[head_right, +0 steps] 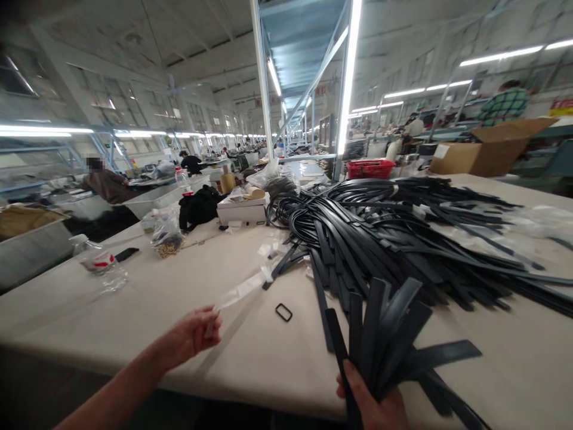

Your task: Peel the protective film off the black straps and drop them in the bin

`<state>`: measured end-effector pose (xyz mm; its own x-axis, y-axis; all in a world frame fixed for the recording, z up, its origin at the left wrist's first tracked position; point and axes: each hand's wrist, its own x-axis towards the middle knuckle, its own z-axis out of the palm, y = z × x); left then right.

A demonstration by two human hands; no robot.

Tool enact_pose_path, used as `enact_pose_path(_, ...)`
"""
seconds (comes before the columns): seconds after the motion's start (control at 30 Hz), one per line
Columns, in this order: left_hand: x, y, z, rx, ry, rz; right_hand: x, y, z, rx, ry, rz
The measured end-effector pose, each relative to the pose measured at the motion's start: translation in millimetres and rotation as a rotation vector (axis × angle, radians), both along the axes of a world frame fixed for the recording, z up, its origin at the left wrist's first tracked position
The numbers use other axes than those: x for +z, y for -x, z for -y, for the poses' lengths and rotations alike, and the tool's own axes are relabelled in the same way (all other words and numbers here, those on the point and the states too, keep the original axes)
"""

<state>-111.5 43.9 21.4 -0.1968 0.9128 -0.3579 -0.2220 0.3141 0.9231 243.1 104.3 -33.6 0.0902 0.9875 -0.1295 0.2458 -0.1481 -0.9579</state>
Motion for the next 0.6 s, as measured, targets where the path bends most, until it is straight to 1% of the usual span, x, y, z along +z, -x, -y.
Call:
enact_pose_path(0.03,-8.9,-13.9,21.6,0.048,0.054,0.177,2.7,1.4,0.4,-0.003,-0.005,-0.009)
enact_pose_path(0.07,-17.2,-27.8,40.4,0.067,0.106,0.307,5.2,2.7,0.4,-0.004,-0.013,-0.022)
enact_pose_path(0.13,-30.8,-53.9,68.2,0.086,0.195,0.503,9.0,4.6,-0.8,0.004,-0.024,-0.063)
enact_pose_path(0.17,-36.1,-65.3,76.9,0.075,0.223,0.554,10.5,5.1,-1.9,0.016,-0.027,-0.084)
enact_pose_path(0.23,-43.7,-83.9,85.5,0.026,0.26,0.599,13.0,5.1,-3.6,0.046,-0.019,-0.119)
enact_pose_path(0.3,-48.7,-97.4,85.1,-0.046,0.276,0.584,15.4,4.1,-2.6,0.072,0.008,-0.138)
enact_pose_path(0.37,-52.2,-107.1,80.1,-0.116,0.27,0.522,17.9,2.6,3.4,0.095,0.044,-0.158)
enact_pose_path(0.47,-55.1,-117.3,70.8,-0.183,0.2,0.415,22.8,2.0,23.2,0.163,0.102,-0.189)
enact_pose_path(0.5,-55.5,-120.1,68.1,-0.202,0.166,0.378,25.1,2.9,31.7,0.206,0.127,-0.199)
enact_pose_path(0.6,-55.2,-128.3,62.2,-0.263,0.065,0.246,34.9,9.9,56.5,0.412,0.192,-0.249)
